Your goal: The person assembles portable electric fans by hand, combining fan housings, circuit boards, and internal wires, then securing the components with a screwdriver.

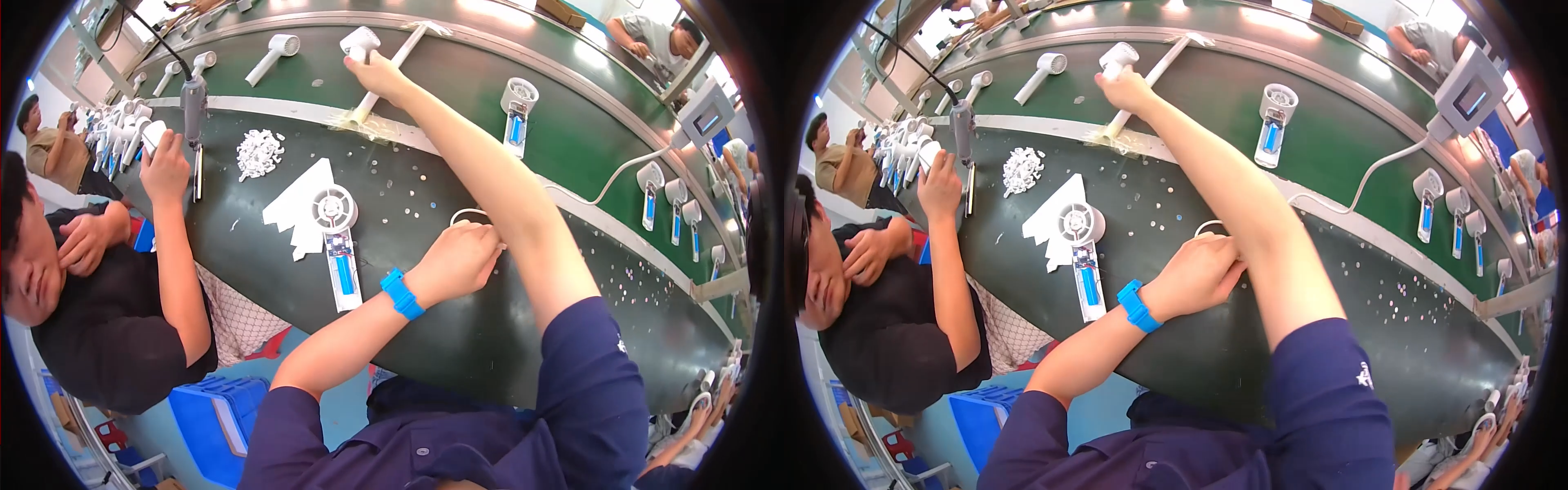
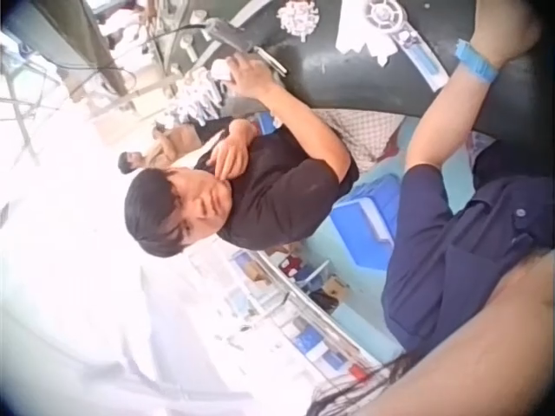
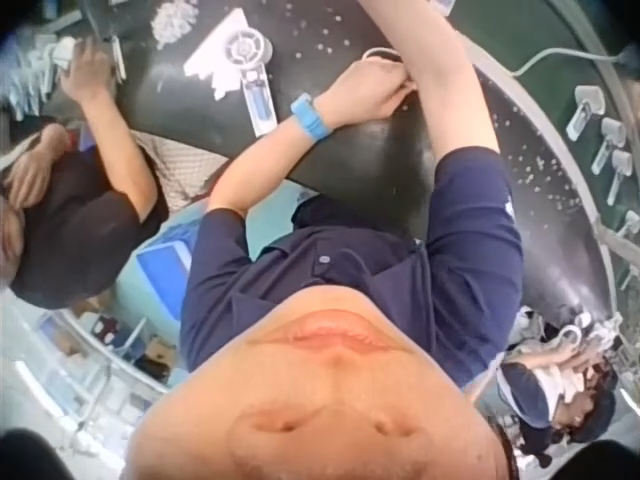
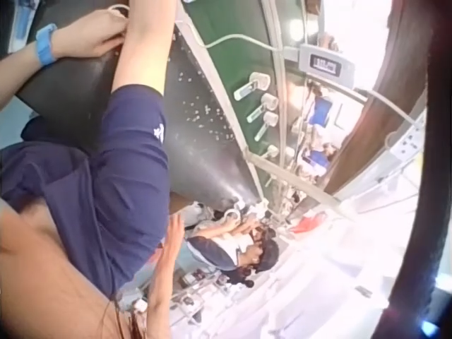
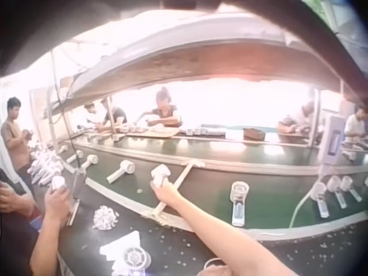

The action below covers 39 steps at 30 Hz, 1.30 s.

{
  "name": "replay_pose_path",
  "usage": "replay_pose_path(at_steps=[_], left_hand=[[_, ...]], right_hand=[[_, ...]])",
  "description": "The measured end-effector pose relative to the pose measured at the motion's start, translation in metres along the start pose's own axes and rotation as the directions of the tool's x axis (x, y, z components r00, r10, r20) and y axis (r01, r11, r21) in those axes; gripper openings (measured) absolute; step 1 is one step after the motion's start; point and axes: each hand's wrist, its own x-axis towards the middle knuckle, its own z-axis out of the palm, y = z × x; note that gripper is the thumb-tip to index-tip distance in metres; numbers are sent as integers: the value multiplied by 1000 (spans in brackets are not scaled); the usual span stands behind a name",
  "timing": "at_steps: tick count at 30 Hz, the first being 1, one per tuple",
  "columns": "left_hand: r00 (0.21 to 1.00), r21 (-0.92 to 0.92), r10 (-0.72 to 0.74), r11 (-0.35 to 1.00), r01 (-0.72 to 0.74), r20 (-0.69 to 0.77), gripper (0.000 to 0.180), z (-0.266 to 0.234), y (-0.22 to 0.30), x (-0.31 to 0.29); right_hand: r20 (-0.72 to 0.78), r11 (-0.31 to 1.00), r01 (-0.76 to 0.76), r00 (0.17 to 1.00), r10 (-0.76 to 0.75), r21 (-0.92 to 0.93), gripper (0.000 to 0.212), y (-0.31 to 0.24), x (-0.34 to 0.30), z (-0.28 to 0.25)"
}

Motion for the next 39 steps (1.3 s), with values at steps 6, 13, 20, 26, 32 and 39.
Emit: replay_pose_path(at_steps=[6, 13, 20, 26, 32, 39], left_hand=[[989, 167, 51, 986, -28, -136, 11, -8, 0, -8], [976, 119, 102, 990, -80, -191, 14, -2, 0, 1], [870, -339, -308, 924, 176, -386, 13, -18, 9, 0], [833, -595, -380, 800, 78, -402, 15, -22, 3, 4], [822, -603, -314, 797, -44, -475, 14, -13, 2, 5], [807, -523, -323, 852, 20, -495, 13, -12, 8, 1]], right_hand=[[36, 410, 310, 833, -553, -858, 53, 13, -96, -80], [-180, 564, -157, 984, 16, -810, 62, 64, -116, -171], [-32, 916, 207, 972, -231, -343, 42, 35, -200, -170], [103, 936, 350, 933, -344, -38, 40, 31, -251, -169], [157, 941, 328, 928, -337, 81, 45, 27, -261, -164], [82, 835, 529, 848, -523, -152, 47, 25, -273, -164]])
